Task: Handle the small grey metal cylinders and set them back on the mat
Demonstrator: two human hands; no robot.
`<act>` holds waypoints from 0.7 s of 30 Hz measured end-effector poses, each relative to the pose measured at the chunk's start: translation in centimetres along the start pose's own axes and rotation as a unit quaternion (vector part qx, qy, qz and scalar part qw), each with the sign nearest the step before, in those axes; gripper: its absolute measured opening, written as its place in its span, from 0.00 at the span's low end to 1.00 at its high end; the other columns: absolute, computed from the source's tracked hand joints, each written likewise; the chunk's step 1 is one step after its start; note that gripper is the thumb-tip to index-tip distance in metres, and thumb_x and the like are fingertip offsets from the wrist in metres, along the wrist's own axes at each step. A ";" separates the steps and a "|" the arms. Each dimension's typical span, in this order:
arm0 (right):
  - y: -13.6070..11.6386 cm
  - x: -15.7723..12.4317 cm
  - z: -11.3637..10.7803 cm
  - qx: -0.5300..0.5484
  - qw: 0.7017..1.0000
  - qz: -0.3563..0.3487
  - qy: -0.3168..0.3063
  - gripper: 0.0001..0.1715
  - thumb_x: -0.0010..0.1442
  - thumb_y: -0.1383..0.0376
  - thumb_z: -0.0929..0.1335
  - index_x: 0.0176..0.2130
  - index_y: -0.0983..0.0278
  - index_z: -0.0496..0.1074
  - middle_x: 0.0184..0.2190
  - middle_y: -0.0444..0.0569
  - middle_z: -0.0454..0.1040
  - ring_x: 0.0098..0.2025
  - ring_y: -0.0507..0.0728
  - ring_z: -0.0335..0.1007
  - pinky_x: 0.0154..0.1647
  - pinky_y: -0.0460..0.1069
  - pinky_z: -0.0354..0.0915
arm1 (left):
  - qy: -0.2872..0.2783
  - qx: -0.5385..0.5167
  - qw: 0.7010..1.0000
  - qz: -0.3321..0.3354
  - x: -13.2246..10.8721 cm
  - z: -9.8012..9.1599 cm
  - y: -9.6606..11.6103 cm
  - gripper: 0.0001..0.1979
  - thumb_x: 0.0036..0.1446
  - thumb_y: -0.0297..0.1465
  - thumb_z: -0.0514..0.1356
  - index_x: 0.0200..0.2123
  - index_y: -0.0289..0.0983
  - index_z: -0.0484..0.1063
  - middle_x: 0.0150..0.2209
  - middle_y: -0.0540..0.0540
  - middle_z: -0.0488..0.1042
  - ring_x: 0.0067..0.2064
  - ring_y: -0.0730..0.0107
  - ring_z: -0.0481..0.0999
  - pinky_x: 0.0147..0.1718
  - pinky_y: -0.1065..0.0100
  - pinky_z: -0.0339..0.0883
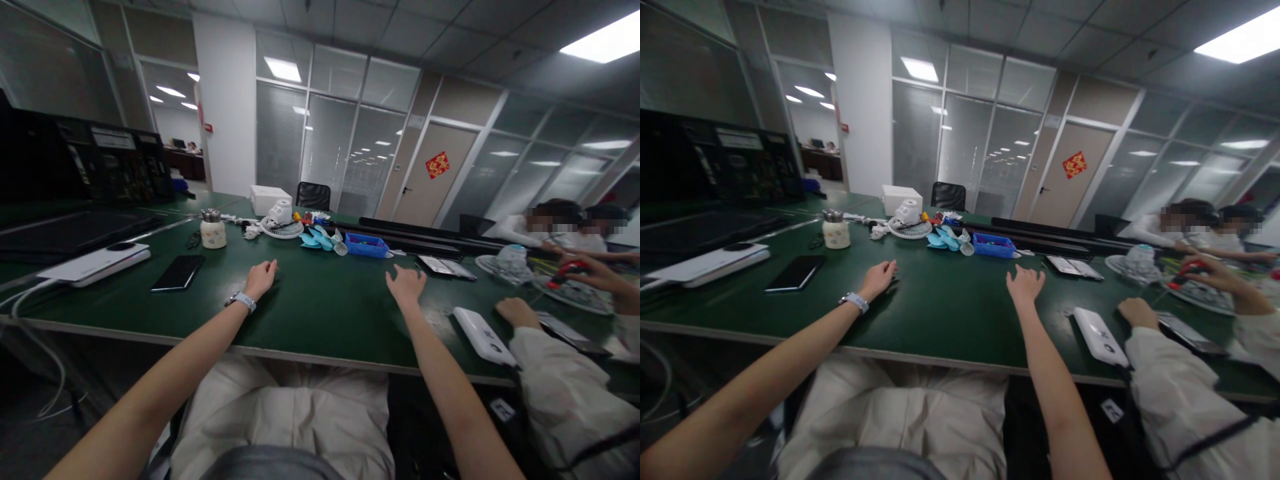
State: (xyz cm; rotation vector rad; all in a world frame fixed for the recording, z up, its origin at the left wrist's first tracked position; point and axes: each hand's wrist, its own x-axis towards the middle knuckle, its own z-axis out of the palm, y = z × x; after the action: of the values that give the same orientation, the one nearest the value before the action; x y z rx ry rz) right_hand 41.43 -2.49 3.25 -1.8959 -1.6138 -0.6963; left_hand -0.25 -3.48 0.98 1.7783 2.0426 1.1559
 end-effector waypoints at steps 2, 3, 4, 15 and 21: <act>-0.3 0.5 0.8 -0.021 0.999 0.013 -0.032 0.24 0.58 0.57 0.64 0.48 0.69 0.74 0.44 0.62 0.75 0.48 0.66 0.67 0.57 0.63 0.44 | 0.001 0.003 1.000 0.003 0.0 0.0 0.0 0.24 0.62 0.45 0.44 0.35 0.39 0.75 0.34 0.43 0.78 0.36 0.62 0.74 0.32 0.68 0.60; -0.2 0.6 1.1 -0.029 0.999 0.020 -0.036 0.23 0.58 0.57 0.64 0.47 0.68 0.75 0.45 0.63 0.74 0.47 0.66 0.67 0.57 0.63 0.44 | 0.000 0.004 1.000 0.006 0.0 0.1 0.0 0.24 0.62 0.45 0.44 0.35 0.39 0.75 0.34 0.43 0.78 0.36 0.62 0.74 0.32 0.68 0.60; -0.1 0.8 1.3 -0.035 0.998 0.028 -0.036 0.22 0.58 0.58 0.64 0.47 0.68 0.75 0.46 0.63 0.73 0.47 0.65 0.68 0.57 0.63 0.44 | 0.000 0.006 1.000 0.008 0.0 0.1 0.0 0.24 0.62 0.45 0.44 0.35 0.39 0.75 0.34 0.43 0.78 0.36 0.63 0.74 0.32 0.68 0.60; 1.6 1.2 1.5 -0.059 0.994 0.052 -0.078 0.20 0.59 0.60 0.63 0.47 0.66 0.73 0.34 0.56 0.77 0.37 0.62 0.72 0.57 0.63 0.37 | 0.006 0.013 1.000 0.006 -0.2 0.3 0.1 0.22 0.62 0.44 0.46 0.35 0.38 0.75 0.34 0.43 0.78 0.36 0.63 0.74 0.32 0.68 0.60; -3.1 1.2 -1.0 0.051 0.998 -0.024 0.009 0.25 0.60 0.55 0.63 0.52 0.64 0.68 0.36 0.55 0.77 0.40 0.62 0.71 0.56 0.62 0.43 | 0.053 -0.022 0.995 0.076 -0.2 0.9 0.7 0.19 0.61 0.43 0.50 0.36 0.37 0.76 0.35 0.43 0.78 0.37 0.63 0.73 0.36 0.66 0.62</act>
State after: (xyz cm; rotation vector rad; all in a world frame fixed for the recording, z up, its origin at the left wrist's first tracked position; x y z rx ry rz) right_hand 38.55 -1.96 5.02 -1.7789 -1.6577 -0.6370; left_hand 0.83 -3.28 0.81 1.9184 1.9486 1.3538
